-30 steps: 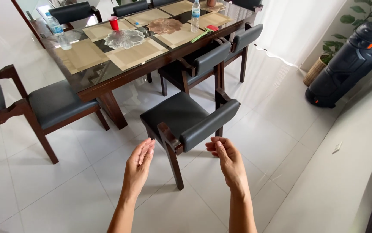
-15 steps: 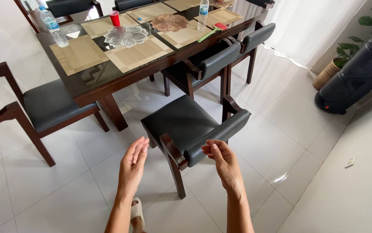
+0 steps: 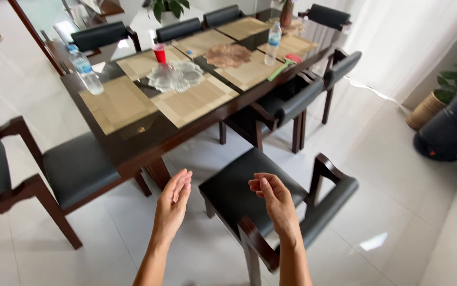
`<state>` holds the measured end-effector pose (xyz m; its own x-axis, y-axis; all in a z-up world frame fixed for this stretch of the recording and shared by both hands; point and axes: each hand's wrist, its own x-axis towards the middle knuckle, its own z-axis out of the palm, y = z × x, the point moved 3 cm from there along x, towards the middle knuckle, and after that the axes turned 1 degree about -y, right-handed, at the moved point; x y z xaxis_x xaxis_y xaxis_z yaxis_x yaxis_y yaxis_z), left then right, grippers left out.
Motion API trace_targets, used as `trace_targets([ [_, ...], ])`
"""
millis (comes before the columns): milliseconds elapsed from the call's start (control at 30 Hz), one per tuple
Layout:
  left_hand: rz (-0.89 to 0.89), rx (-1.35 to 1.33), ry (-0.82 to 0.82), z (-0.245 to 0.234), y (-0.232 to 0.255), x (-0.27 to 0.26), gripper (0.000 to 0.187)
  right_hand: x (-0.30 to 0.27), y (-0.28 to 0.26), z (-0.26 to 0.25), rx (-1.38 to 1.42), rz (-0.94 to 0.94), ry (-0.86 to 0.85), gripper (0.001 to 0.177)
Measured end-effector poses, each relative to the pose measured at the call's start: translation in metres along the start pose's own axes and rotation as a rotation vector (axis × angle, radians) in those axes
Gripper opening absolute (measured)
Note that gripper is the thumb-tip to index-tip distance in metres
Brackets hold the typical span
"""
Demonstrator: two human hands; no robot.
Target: Clearing a bowl from the table, wiping it in the kitchen, and organizing plates, spoons, and water bottles between the dining table and kitchen counter.
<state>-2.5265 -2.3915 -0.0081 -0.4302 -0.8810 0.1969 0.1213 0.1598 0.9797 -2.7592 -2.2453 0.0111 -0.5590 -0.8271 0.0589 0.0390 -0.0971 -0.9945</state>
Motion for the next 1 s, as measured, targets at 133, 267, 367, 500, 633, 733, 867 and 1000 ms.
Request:
trace_targets([
  [133,-0.047,0.0,0.004,-0.047,0.015,0.05,0.047,0.046,0.005,0.057,-0.001,-0.032,-0.008,0.037],
  [267,-0.074,0.047,0.026,-0.08,0.005,0.092,0.045,0.084,0.009,0.096,-0.03,-0.015,-0.008,0.038],
  [367,-0.099,0.037,0.05,-0.101,-0.006,0.121,0.045,0.123,0.023,0.119,-0.03,-0.009,-0.036,0.038],
  [500,-0.085,0.057,0.126,-0.129,-0.034,0.165,0.044,0.176,0.027,0.149,-0.092,-0.007,-0.078,0.039],
  [633,-0.026,0.09,0.171,-0.153,-0.04,0.219,0.043,0.252,0.041,0.177,-0.036,-0.043,-0.141,0.038],
  [733,-0.103,0.089,0.246,-0.164,-0.043,0.26,0.043,0.305,0.045,0.195,0.011,-0.053,-0.18,0.038],
  [867,-0.057,0.091,0.268,-0.171,-0.057,0.319,0.045,0.375,0.049,0.212,-0.006,-0.05,-0.208,0.037],
  [1000,-0.125,0.061,0.272,-0.176,-0.076,0.355,0.046,0.422,0.058,0.227,-0.031,-0.047,-0.221,0.038],
])
